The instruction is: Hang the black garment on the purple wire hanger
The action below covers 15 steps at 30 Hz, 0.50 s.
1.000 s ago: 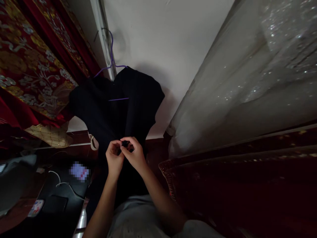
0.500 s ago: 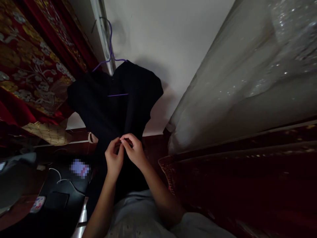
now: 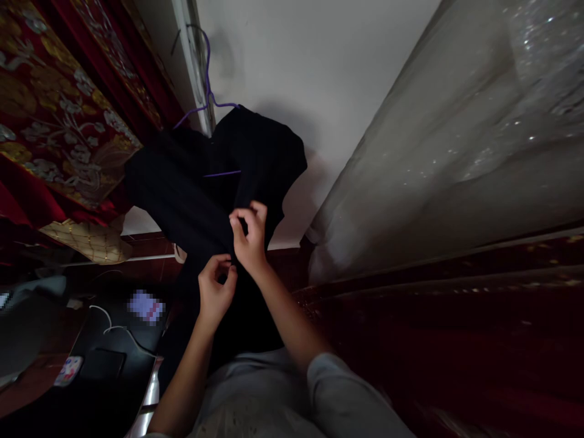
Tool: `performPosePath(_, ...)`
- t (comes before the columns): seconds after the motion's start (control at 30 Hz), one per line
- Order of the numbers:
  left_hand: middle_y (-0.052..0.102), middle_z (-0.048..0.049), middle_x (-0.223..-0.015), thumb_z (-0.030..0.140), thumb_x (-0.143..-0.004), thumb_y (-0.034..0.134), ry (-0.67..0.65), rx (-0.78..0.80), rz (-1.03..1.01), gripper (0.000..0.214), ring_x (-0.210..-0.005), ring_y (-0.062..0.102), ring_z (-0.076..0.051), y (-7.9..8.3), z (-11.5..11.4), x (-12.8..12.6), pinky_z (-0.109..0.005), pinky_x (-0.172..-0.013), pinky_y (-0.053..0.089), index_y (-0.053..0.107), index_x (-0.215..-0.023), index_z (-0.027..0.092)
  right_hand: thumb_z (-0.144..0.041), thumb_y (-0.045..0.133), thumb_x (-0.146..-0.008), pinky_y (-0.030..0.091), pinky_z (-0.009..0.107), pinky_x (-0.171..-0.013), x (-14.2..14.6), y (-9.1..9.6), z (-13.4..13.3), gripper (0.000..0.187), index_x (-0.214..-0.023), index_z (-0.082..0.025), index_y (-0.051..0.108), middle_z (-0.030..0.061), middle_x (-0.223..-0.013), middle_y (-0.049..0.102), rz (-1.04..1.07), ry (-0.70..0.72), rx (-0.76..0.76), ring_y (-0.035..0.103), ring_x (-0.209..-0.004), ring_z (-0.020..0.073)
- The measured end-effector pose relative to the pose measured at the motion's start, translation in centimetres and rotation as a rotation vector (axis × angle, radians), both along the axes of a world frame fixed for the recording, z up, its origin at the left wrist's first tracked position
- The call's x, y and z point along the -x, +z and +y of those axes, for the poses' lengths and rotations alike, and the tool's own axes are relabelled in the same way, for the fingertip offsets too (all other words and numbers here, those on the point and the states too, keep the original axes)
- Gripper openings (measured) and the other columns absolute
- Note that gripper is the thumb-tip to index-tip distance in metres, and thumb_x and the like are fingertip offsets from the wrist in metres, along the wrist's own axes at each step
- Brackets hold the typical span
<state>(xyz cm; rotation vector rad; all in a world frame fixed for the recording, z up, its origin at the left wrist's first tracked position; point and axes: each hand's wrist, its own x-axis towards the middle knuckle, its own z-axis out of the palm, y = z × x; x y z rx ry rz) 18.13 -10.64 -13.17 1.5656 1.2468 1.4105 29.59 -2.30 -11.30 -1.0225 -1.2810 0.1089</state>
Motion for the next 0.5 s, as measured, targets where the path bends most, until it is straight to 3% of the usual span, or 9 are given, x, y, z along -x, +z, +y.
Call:
performPosePath(0.13,0.068,-0.0044,-0.088,0.015,-0.087,0.064,-0.010,-0.020,0.043,0.016,-0.076,0.067,-0.016,-0.4,0.0,-0.3,-0.025,-0.070,0.054,0.070,-0.101,0.018,-0.055,0.042,-0.106,0.048,0.047,-0.110,-1.7,6.9,9.5,0.042,-0.097,-0.020,0.063,0.0110,-0.119,0.048,-0.127,-0.003,-0.217,0.052,-0.123,0.0238)
performPosePath(0.23,0.068,-0.0050,-0.088,0.015,-0.089,0.063,-0.026,-0.049,0.081,0.014,-0.076,0.067,-0.017,-0.1,0.1,-0.2,-0.026,-0.069,0.055,0.069,-0.101,0.018,-0.063,0.031,-0.107,0.044,0.053,-0.114,-2.6,11.0,13.9,0.053,-0.104,-0.019,0.061,0.0113,-0.124,0.045,-0.213,-0.001,-0.239,0.049,-0.131,0.0259)
performPosePath(0.37,0.073,-0.0048,-0.086,0.014,-0.092,0.064,-0.217,-0.174,0.276,0.010,-0.077,0.071,-0.020,3.0,1.7,1.1,-0.032,-0.070,0.056,0.070,-0.094,0.021,-0.062,0.031,-0.107,0.043,0.055,-0.115,-3.0,12.6,13.1,0.053,-0.110,-0.019,0.061,0.0113,-0.125,0.045,-0.246,0.049,-0.256,0.049,-0.134,0.0274)
performPosePath(0.43,0.075,-0.0056,-0.088,0.017,-0.096,0.064,-0.260,-0.296,0.344,0.009,-0.079,0.071,-0.021,6.1,3.9,2.1,-0.034,-0.071,0.056,0.071,-0.096,0.022,-0.062,0.033,-0.107,0.041,0.059,-0.117,-3.0,12.5,11.4,0.051,-0.110,-0.020,0.062,0.0113,-0.125,0.047,-0.261,0.055,-0.249,0.049,-0.134,0.0289)
performPosePath(0.5,0.074,-0.0069,-0.094,0.024,-0.100,0.062,-0.188,-0.401,0.322,0.013,-0.082,0.070,-0.021,9.9,6.9,3.0,-0.035,-0.074,0.056,0.071,-0.110,0.022,-0.062,0.036,-0.107,0.038,0.063,-0.118,-3.0,12.4,9.9,0.050,-0.109,-0.020,0.063,0.0111,-0.126,0.048,-0.280,0.042,-0.236,0.050,-0.135,0.0307)
